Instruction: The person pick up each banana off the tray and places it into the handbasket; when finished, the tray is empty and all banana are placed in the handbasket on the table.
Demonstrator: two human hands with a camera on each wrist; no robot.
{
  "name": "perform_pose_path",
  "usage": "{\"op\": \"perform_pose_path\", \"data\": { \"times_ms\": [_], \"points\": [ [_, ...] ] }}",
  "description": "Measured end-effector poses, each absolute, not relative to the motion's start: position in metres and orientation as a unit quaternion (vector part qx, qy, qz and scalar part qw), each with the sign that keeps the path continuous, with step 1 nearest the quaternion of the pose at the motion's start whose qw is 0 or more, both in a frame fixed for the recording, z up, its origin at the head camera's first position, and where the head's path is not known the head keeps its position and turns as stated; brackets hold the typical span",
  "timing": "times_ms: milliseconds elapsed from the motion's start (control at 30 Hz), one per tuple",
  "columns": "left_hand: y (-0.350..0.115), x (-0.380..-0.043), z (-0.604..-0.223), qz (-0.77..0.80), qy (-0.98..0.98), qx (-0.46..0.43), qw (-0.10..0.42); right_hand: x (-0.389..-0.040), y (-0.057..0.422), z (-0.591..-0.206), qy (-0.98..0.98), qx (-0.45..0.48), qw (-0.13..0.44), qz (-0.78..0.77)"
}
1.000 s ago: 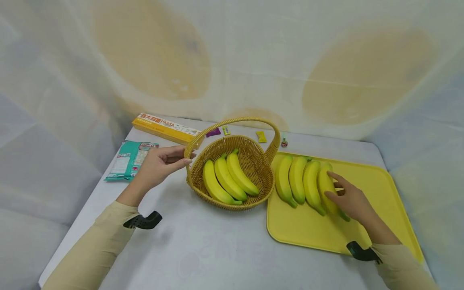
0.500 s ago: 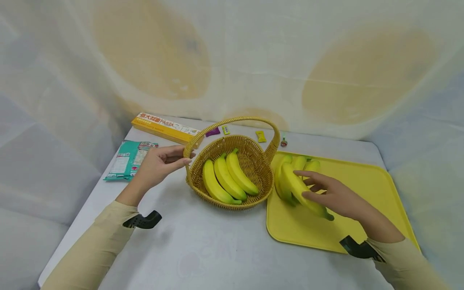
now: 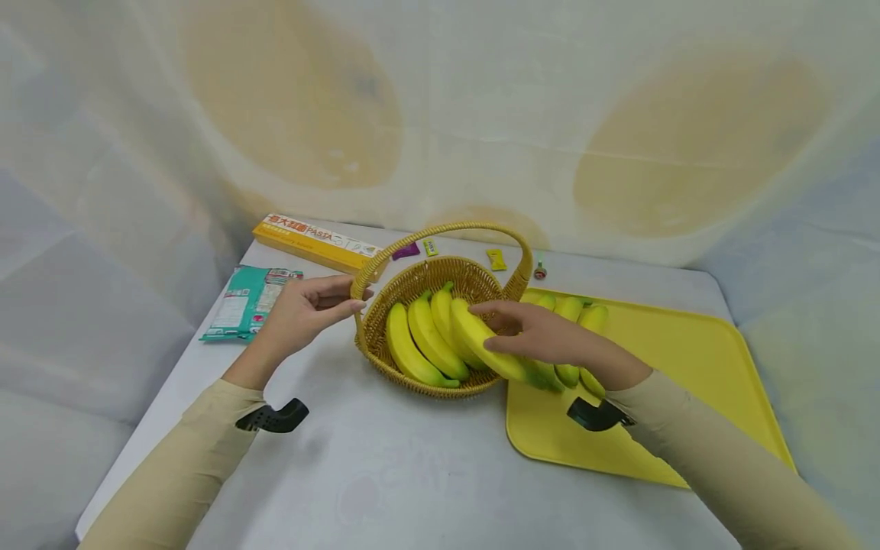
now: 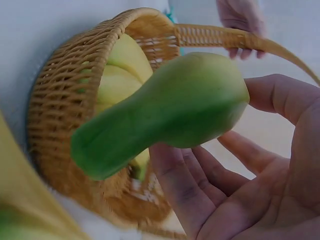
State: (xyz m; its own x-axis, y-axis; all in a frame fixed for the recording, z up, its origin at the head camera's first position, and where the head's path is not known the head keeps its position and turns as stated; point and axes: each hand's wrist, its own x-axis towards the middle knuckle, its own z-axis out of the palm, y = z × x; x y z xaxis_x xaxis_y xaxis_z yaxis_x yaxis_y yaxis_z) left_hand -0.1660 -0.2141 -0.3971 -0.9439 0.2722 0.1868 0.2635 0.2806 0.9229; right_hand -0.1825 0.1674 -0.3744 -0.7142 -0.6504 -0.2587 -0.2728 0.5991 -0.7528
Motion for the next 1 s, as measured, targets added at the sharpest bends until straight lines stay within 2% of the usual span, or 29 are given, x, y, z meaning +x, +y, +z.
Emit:
{"op": "perform_pose_path", "data": {
  "times_ms": [167, 500, 767, 1000],
  "points": [
    [-0.214, -0.166, -0.397, 0.574, 0.801, 0.169, 0.004, -0.201, 0.133, -0.382, 0.846, -0.265, 0.296, -0.356],
    [-0.215, -0.166, -0.399, 0.575, 0.802, 0.163, 0.005, -0.225, 0.078, -0.403, 0.859, -0.277, 0.304, -0.304],
    [-0.216, -0.166, -0.397, 0.575, 0.8, 0.172, 0.008, -0.219, 0.043, -0.409, 0.858, -0.277, 0.322, -0.29],
    [-0.214, -0.166, -0.396, 0.573, 0.801, 0.17, 0.003, -0.214, 0.032, -0.408, 0.865, -0.271, 0.32, -0.276]
  ]
}}
